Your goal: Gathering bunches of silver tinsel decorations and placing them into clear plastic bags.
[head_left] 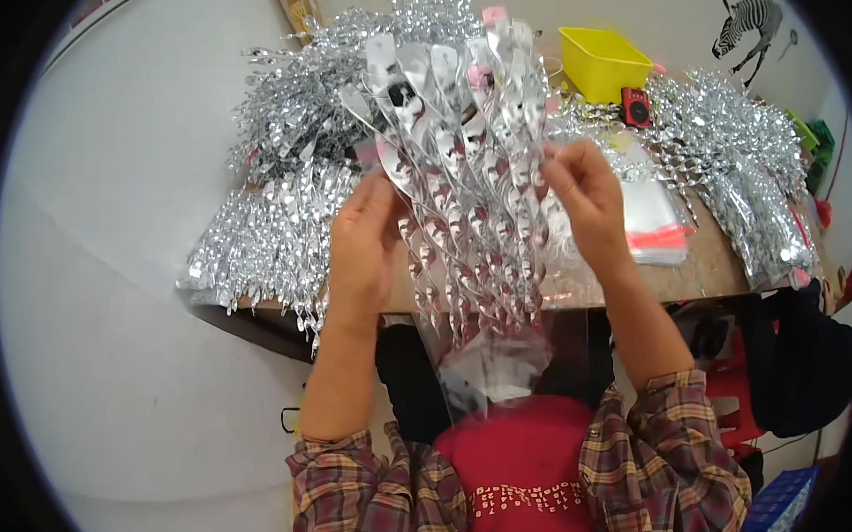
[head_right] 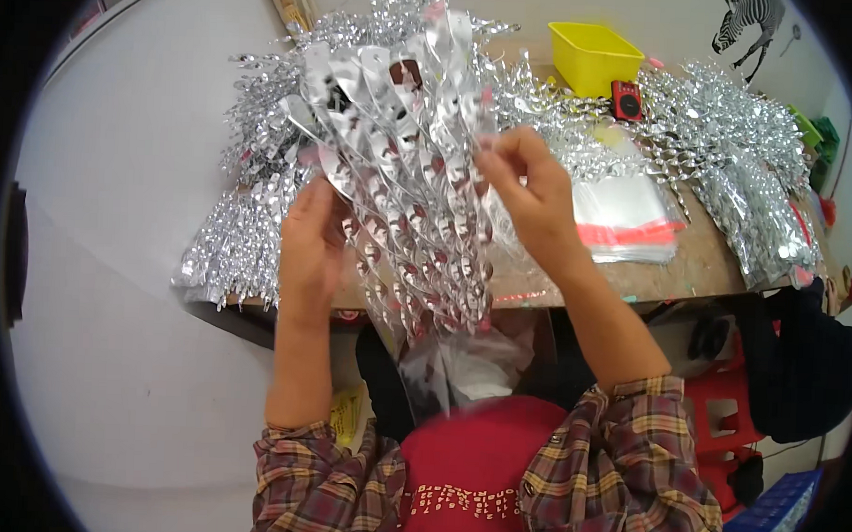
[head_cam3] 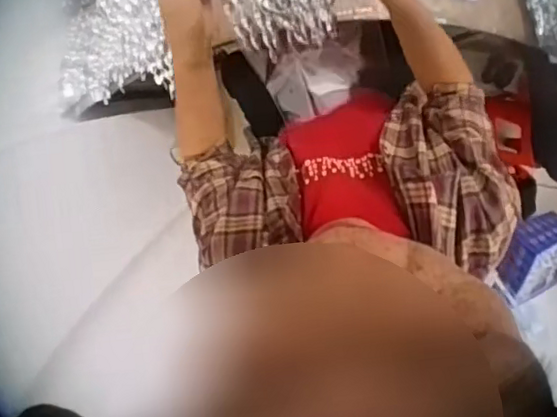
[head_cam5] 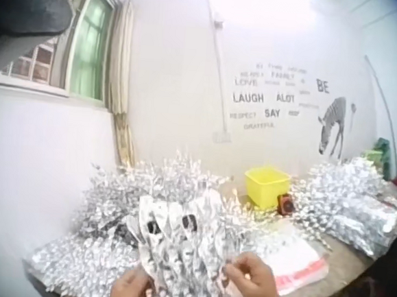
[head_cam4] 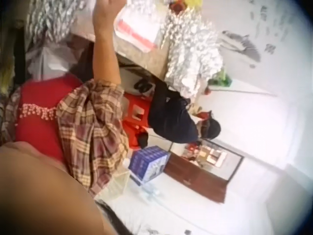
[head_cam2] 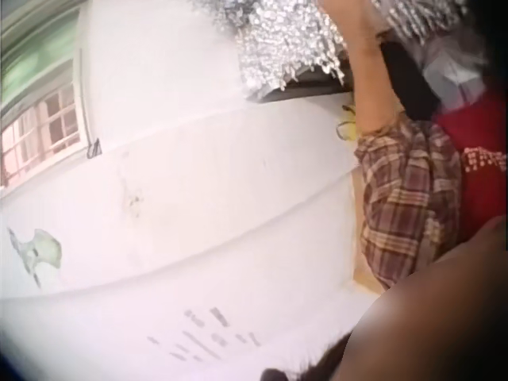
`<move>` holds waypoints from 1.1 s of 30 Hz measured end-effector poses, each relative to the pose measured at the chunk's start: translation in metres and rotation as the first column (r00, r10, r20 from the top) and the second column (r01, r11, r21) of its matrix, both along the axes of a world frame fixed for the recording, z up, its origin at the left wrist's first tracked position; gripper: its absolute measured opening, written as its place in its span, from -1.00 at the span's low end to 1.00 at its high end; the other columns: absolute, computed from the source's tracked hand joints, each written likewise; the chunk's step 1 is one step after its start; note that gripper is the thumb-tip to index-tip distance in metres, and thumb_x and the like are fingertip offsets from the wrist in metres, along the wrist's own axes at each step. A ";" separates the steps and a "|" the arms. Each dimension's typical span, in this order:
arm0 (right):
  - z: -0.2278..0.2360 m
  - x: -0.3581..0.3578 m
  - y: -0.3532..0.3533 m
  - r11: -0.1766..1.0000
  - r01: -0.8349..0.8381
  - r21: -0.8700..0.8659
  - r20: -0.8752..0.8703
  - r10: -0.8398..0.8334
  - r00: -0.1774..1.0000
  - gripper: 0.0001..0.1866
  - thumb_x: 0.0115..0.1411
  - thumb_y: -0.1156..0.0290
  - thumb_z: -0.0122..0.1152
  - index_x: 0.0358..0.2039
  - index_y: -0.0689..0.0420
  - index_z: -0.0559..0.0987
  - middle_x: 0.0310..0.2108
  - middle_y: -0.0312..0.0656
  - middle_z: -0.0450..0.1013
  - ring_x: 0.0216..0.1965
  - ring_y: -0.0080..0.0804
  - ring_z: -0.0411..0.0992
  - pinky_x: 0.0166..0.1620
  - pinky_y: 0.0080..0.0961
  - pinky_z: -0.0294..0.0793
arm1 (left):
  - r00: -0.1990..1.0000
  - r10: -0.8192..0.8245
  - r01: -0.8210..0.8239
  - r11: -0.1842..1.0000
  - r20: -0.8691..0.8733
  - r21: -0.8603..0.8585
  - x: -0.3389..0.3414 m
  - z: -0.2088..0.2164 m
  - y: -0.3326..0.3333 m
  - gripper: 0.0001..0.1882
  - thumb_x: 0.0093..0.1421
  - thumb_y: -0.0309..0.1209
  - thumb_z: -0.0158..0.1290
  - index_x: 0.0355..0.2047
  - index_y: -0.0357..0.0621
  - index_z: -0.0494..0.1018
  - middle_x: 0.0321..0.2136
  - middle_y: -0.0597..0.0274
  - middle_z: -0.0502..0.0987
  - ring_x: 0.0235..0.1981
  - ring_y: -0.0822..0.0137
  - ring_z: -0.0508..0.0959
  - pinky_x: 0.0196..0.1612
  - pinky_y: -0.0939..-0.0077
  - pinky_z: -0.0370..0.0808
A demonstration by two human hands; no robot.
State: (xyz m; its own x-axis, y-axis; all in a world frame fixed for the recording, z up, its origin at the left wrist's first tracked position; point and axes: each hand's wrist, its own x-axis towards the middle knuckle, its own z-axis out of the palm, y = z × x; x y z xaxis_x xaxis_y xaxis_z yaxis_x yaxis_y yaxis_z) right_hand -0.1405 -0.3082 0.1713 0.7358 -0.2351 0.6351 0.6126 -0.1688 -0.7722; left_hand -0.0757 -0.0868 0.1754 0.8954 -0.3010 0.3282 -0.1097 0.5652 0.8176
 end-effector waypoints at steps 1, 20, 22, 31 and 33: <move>0.019 0.000 -0.005 0.999 -0.001 -0.050 0.036 0.003 0.999 -0.93 0.27 0.45 0.07 -0.33 0.17 0.42 -0.47 -0.38 0.34 -0.39 -0.67 0.30 -0.21 -0.65 0.31 | 0.998 -0.039 0.039 0.999 0.039 0.001 0.007 0.016 0.009 -0.69 0.34 -0.36 -0.12 -0.03 -0.30 0.42 -0.29 0.31 0.55 -0.34 0.52 0.52 -0.24 0.68 0.44; 0.035 0.041 -0.049 0.967 0.012 -0.254 -0.162 -0.055 0.985 -0.88 0.19 0.38 0.18 -0.39 0.15 0.51 -0.40 -0.44 0.41 -0.31 -0.69 0.33 -0.18 -0.69 0.29 | 0.992 0.014 -0.033 0.988 0.123 0.153 0.058 0.046 0.013 -0.64 0.33 -0.32 -0.10 0.03 -0.28 0.39 -0.10 0.16 0.54 -0.25 0.47 0.55 -0.18 0.54 0.50; 0.026 0.041 -0.056 0.978 -0.085 -0.191 -0.243 0.036 0.969 -0.87 0.18 0.37 0.18 -0.40 0.16 0.50 -0.39 -0.41 0.41 -0.30 -0.69 0.33 -0.18 -0.68 0.30 | 0.998 0.034 -0.047 0.972 0.056 0.232 0.060 0.041 0.016 -0.65 0.33 -0.33 -0.11 0.03 -0.29 0.39 -0.14 0.16 0.56 -0.22 0.43 0.56 -0.17 0.51 0.51; 0.050 0.040 -0.055 0.894 0.079 -0.441 -0.025 -0.100 0.995 -0.84 0.19 0.36 0.18 -0.42 0.19 0.49 -0.39 -0.39 0.42 -0.31 -0.69 0.31 -0.23 -0.68 0.27 | 0.982 -0.011 -0.016 0.990 0.188 0.142 0.061 0.055 0.011 -0.65 0.32 -0.32 -0.11 -0.01 -0.30 0.41 -0.13 0.09 0.55 -0.16 0.38 0.55 -0.18 0.49 0.51; 0.044 0.048 -0.062 0.913 -0.048 -0.405 -0.284 -0.076 0.956 -0.86 0.18 0.38 0.19 -0.44 0.17 0.49 -0.41 -0.41 0.42 -0.34 -0.69 0.32 -0.23 -0.69 0.28 | 0.999 -0.041 0.039 0.981 0.007 0.191 0.066 0.047 0.011 -0.67 0.32 -0.33 -0.11 -0.02 -0.27 0.42 -0.14 0.12 0.56 -0.19 0.41 0.55 -0.22 0.52 0.50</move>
State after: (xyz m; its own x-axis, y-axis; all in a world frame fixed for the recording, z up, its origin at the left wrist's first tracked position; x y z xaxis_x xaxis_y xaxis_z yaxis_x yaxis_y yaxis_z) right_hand -0.0929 -0.3697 0.2154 0.8987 -0.0159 0.4383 0.3697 -0.5104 -0.7764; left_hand -0.0100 -0.0759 0.2220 0.8783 -0.3941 0.2707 -0.0995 0.4031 0.9097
